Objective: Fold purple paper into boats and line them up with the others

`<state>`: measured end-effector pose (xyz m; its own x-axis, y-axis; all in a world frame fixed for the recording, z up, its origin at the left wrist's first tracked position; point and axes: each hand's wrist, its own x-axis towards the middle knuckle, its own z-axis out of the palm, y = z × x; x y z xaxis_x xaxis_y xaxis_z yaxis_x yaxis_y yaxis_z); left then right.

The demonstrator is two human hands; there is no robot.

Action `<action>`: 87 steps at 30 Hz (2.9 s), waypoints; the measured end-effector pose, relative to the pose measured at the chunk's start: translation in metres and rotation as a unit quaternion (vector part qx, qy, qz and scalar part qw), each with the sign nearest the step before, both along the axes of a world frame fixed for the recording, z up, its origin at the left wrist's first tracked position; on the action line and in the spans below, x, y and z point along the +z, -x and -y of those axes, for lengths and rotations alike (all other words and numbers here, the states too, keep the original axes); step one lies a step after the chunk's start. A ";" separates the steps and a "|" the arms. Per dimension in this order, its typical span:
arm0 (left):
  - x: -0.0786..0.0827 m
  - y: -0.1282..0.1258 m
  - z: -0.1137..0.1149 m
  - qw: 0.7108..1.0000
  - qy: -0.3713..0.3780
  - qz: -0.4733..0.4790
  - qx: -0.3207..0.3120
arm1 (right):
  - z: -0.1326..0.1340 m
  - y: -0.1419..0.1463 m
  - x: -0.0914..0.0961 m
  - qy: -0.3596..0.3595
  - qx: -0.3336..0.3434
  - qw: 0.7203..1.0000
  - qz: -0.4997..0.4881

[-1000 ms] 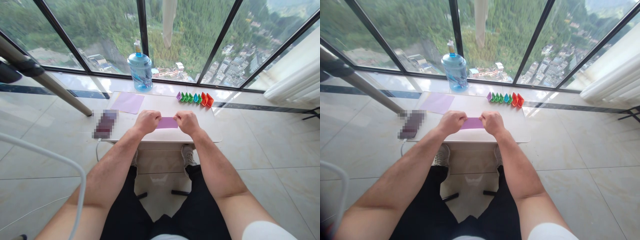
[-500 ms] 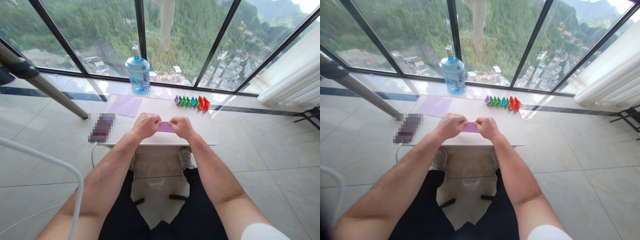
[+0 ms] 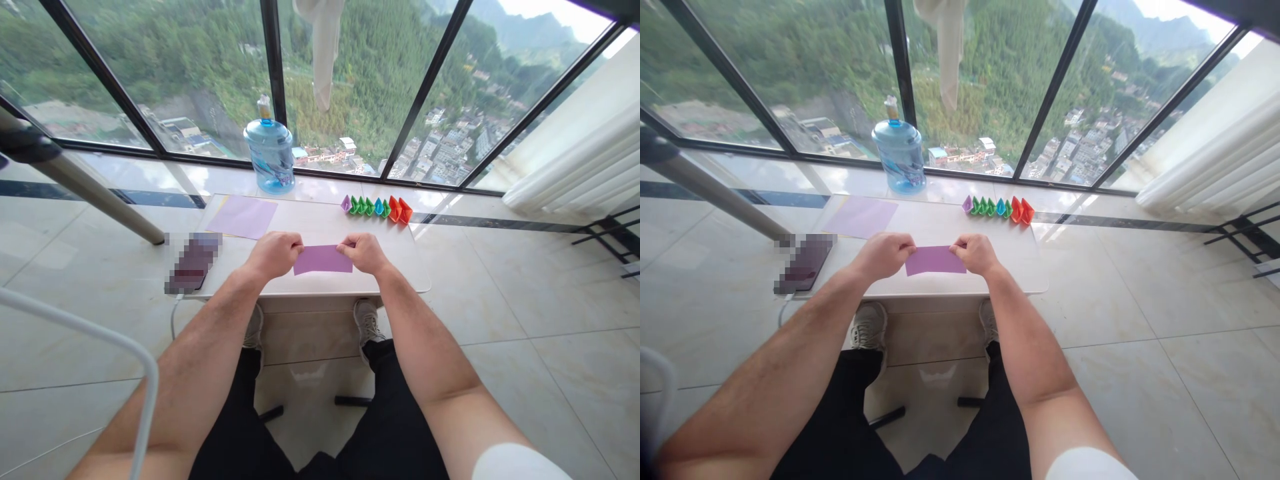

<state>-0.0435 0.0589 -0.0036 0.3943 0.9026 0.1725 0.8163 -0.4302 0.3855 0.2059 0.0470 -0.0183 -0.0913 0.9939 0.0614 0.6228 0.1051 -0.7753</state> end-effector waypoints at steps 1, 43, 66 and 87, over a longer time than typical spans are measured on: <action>0.000 0.001 -0.001 1.000 0.010 0.012 0.006 | -0.001 0.000 -0.001 0.005 -0.008 1.000 -0.024; -0.061 -0.023 -0.002 0.998 0.010 -0.028 -0.061 | 0.002 0.015 -0.069 -0.212 0.125 0.941 0.234; -0.061 -0.023 0.003 0.995 -0.022 -0.037 -0.086 | 0.007 0.011 -0.066 -0.235 0.211 0.911 0.265; -0.063 -0.023 0.003 0.992 -0.038 -0.074 -0.099 | 0.005 0.010 -0.067 -0.216 0.224 0.915 0.256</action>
<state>-0.0210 0.0560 -0.0662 0.5881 0.7919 0.1646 0.7583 -0.6106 0.2283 0.1954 0.0424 -0.0852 -0.6099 0.7434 0.2745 0.7130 0.6659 -0.2195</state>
